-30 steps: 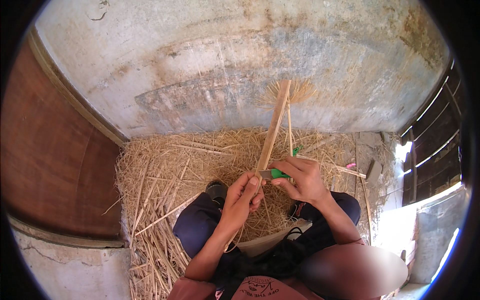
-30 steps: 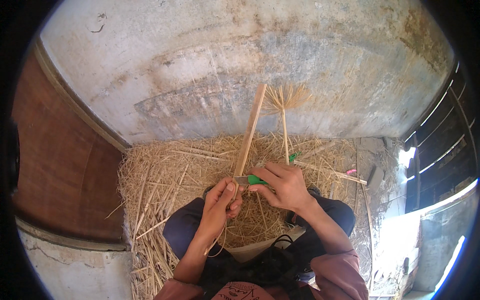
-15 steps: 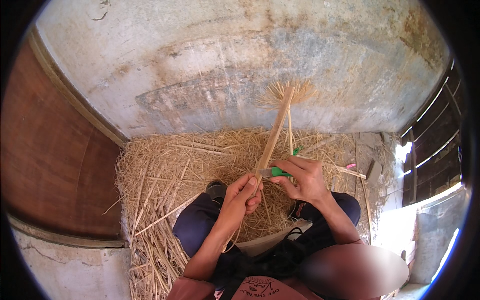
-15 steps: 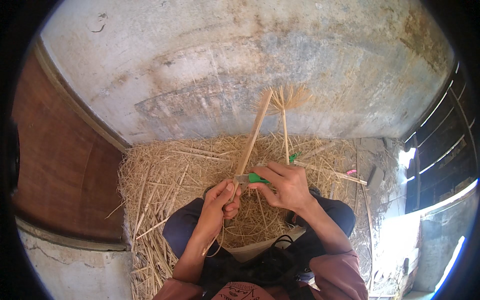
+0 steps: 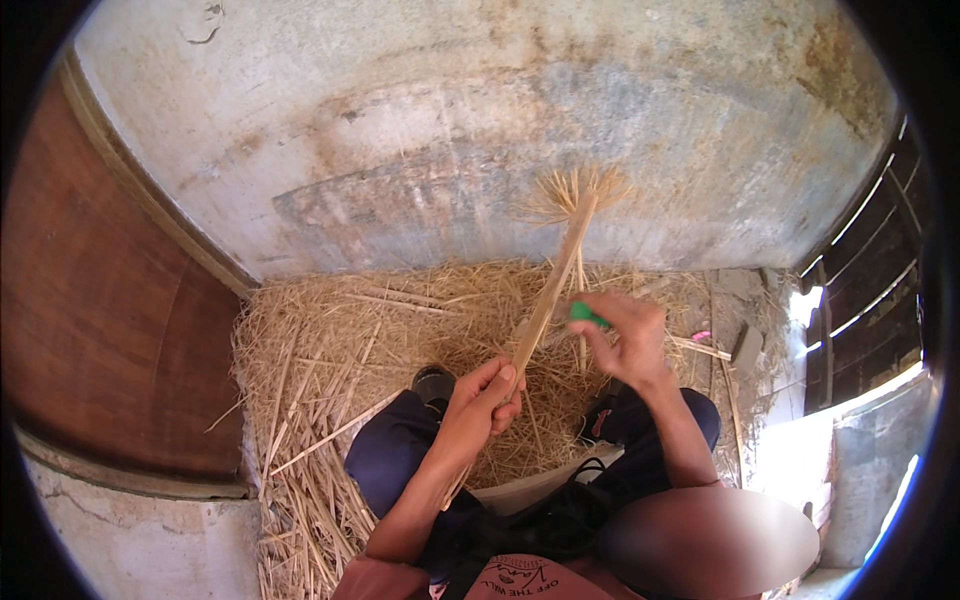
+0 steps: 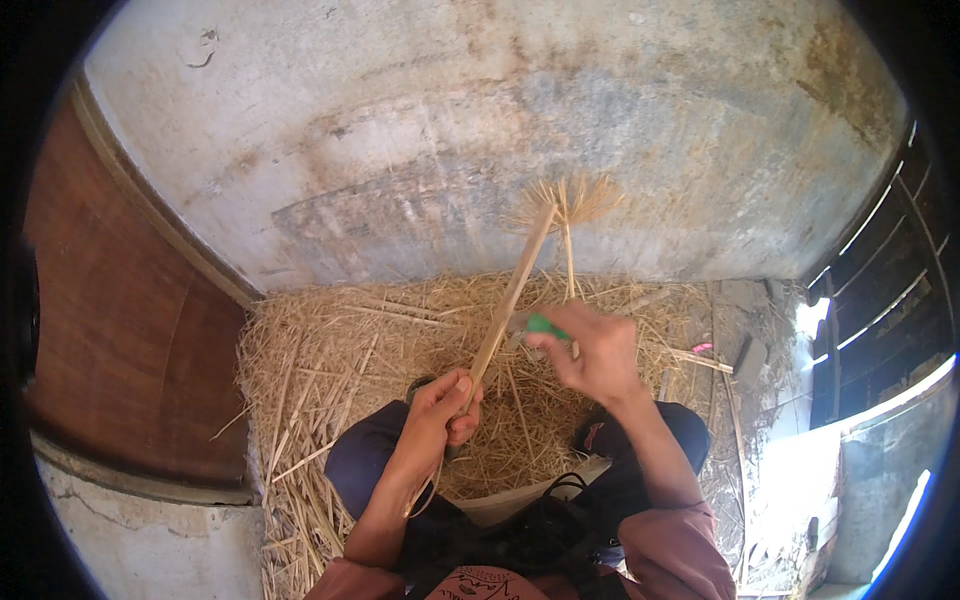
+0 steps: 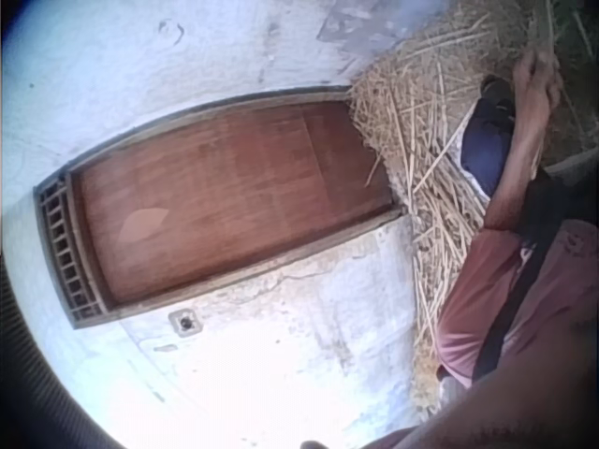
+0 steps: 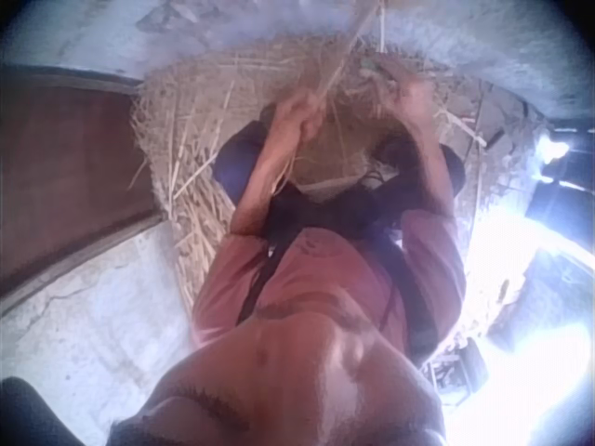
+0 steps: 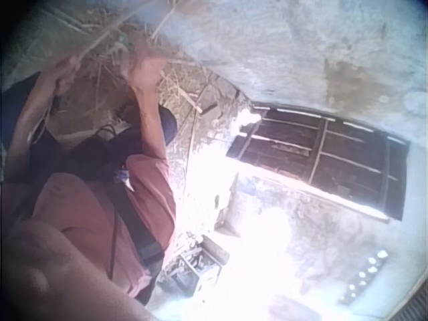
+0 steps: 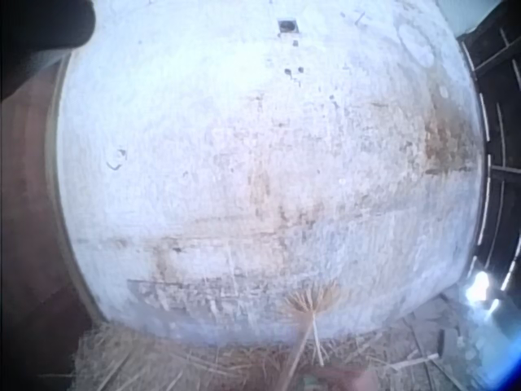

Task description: The person uses a small green blade to strip and trim fibers from a piece of bamboo while holding it over a pile of dry straw.

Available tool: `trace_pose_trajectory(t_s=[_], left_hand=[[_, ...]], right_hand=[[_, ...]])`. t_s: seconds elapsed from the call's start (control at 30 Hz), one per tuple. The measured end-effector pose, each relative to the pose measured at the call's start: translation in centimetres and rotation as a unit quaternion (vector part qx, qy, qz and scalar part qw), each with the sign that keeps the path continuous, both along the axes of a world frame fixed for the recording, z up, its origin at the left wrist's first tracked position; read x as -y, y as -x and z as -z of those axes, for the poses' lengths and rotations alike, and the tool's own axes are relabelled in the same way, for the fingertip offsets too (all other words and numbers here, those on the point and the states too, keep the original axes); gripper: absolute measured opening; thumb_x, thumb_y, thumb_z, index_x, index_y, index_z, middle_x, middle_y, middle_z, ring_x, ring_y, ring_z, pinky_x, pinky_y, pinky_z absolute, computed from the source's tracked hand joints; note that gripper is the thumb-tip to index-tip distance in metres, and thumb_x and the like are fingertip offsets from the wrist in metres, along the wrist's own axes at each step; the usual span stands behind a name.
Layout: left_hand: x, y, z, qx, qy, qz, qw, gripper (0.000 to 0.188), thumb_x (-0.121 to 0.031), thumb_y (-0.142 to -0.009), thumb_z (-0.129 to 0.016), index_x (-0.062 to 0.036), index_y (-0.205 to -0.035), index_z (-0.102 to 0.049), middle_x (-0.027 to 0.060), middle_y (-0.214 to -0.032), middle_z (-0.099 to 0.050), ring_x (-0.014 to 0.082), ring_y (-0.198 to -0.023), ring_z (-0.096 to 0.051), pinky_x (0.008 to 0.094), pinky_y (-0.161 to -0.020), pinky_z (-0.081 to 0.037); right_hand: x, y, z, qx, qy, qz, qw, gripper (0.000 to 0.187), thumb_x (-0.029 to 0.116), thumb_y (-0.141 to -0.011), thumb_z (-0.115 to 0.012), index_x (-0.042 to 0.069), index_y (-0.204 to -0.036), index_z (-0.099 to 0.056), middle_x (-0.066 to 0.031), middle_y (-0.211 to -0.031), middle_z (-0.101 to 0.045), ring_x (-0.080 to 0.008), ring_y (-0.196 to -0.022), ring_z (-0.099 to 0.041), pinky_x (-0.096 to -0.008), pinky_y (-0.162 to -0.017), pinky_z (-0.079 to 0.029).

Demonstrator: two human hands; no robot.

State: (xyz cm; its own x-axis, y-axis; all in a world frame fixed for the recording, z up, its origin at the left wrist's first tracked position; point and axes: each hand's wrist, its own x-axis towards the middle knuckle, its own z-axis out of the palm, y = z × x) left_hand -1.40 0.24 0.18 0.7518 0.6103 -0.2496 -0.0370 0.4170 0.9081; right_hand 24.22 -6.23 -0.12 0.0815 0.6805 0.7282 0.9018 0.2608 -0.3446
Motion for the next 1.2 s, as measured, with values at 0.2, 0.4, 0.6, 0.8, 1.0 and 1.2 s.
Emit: trace_pose_trajectory(t_s=[0.2, 0.4, 0.6, 0.8, 1.0, 1.2], left_hand=[[0.4, -0.2, 0.1, -0.003, 0.000, 0.013, 1.000, 0.032, -0.038, -0.119, -0.053, -0.0089, -0.107, -0.060, -0.0060, -0.072, -0.040, 0.0028, -0.060, -0.029, 0.0237, -0.055, -0.020], [0.4, -0.1, 0.0, -0.009, -0.006, 0.022, 1.000, 0.030, -0.034, -0.119, -0.052, -0.0078, -0.107, -0.060, -0.0059, -0.073, -0.040, 0.0023, -0.060, -0.032, 0.0232, -0.054, -0.021], [0.3, 0.2, 0.3, -0.011, -0.005, 0.028, 1.000, 0.029, -0.030, -0.119, -0.052, -0.0065, -0.106, -0.060, -0.0061, -0.072, -0.040, 0.0022, -0.059, -0.031, 0.0227, -0.053, -0.021], [0.1, 0.7, 0.2, -0.018, 0.031, 0.047, 0.998, 0.028, -0.030, -0.119, -0.053, -0.0063, -0.105, -0.061, -0.0063, -0.071, -0.042, 0.0024, -0.057, -0.031, 0.0227, -0.053, -0.021], [-0.3, 2.0, 1.0, -0.027, -0.028, 0.023, 0.999, 0.030, -0.031, -0.119, -0.053, -0.0048, -0.109, -0.064, -0.0046, -0.073, -0.048, 0.0035, -0.057, -0.035, 0.0232, -0.052, -0.025], [-0.2, 0.6, 1.6, 0.014, -0.138, -0.030, 0.990, 0.029, -0.029, -0.119, -0.052, -0.0031, -0.115, -0.066, -0.0011, -0.078, -0.058, 0.0044, -0.060, -0.046, 0.0235, -0.054, -0.036]], right_hand=[[0.2, -1.3, -1.1, -0.022, 0.003, 0.041, 0.999, 0.027, 0.024, -0.091, -0.088, 0.006, -0.110, -0.082, -0.0101, -0.085, -0.077, -0.0287, -0.068, -0.073, -0.0376, -0.059, -0.055], [0.0, -2.9, -1.3, -0.028, -0.030, 0.066, 0.997, 0.025, 0.023, -0.093, -0.086, 0.005, -0.110, -0.082, -0.0114, -0.087, -0.076, -0.0314, -0.071, -0.074, -0.0394, -0.064, -0.056], [0.3, -4.1, -1.8, -0.043, -0.007, 0.103, 0.994, 0.023, 0.023, -0.096, -0.083, 0.005, -0.110, -0.081, -0.0127, -0.090, -0.076, -0.0320, -0.075, -0.075, -0.0387, -0.067, -0.056], [-0.2, -6.5, -1.1, -0.056, -0.039, 0.134, 0.989, 0.024, 0.028, -0.101, -0.079, 0.006, -0.112, -0.082, -0.0135, -0.091, -0.077, -0.0254, -0.069, -0.070, -0.0377, -0.064, -0.053], [1.2, -13.5, -1.8, -0.150, -0.014, 0.273, 0.950, 0.038, 0.042, -0.109, -0.069, 0.006, -0.115, -0.081, -0.0070, -0.073, -0.064, -0.0145, -0.061, -0.047, -0.0343, -0.059, -0.040], [-0.1, -10.6, 1.7, -0.319, 0.112, 0.129, 0.932, 0.040, 0.044, -0.110, -0.068, 0.007, -0.121, -0.079, 0.0044, -0.071, -0.055, -0.0105, -0.062, -0.041, -0.0334, -0.058, -0.033]])
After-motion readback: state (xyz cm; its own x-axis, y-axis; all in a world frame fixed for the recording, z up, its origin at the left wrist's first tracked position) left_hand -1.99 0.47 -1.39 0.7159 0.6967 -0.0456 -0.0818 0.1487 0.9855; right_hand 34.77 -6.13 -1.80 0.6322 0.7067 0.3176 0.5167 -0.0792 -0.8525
